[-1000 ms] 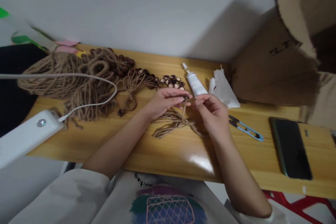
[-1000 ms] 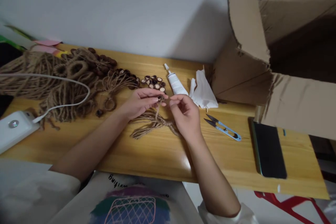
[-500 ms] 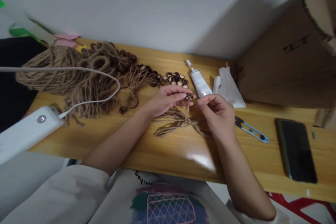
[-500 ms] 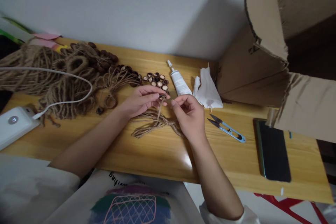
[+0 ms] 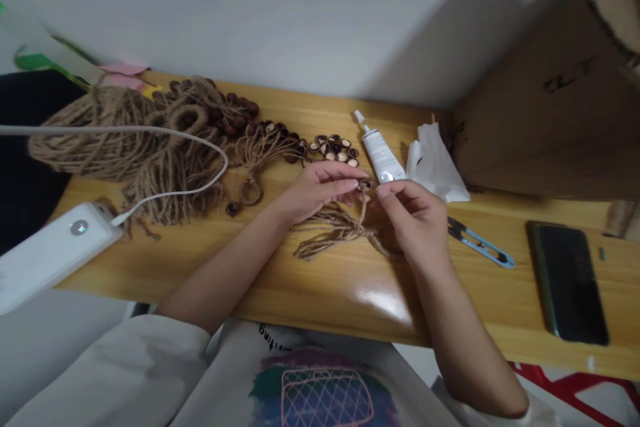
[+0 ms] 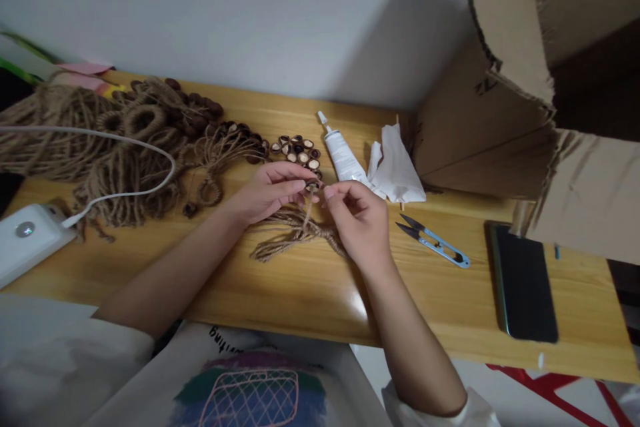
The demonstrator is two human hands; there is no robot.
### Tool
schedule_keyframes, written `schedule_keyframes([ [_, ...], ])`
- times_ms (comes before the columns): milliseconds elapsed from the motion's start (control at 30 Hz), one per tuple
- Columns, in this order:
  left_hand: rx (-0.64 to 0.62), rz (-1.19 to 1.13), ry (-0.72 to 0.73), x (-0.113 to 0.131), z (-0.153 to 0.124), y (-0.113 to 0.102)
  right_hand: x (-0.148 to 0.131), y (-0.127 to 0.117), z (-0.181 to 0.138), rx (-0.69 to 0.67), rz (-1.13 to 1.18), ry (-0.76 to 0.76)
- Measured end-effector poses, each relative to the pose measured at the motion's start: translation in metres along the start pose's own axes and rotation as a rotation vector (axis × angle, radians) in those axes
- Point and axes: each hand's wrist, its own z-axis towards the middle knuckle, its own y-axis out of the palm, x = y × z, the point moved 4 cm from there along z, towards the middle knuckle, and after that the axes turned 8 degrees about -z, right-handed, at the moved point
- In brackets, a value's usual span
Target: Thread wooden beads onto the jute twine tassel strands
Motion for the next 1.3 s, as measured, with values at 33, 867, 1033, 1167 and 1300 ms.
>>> schedule_keyframes([
  [33,-0.005,-0.009,-0.002,0.0001,-0.0003,0.0015,-0.0001,0.0002,-0.0001,-0.001,0.005,0.002],
  [867,-0.017,0.026,-0.024,-0.0063,-0.0023,0.0028,-0.0002,0.0005,-0.0007,-0.029,-0.013,0.021],
  [1033,-0.027,0.038,-0.023,-0.0071,-0.002,0.0018,0.0004,0.0006,-0.0005,-0.03,-0.017,0.016],
  [1167,-0.019,0.015,-0.045,-0.0053,-0.0028,0.0041,0.0004,0.0008,-0.0011,-0.036,-0.021,0.028],
  [1300,-0.043,0.015,-0.044,-0.0034,-0.003,0.006,0.0015,0.002,-0.0017,-0.056,-0.01,0.038],
])
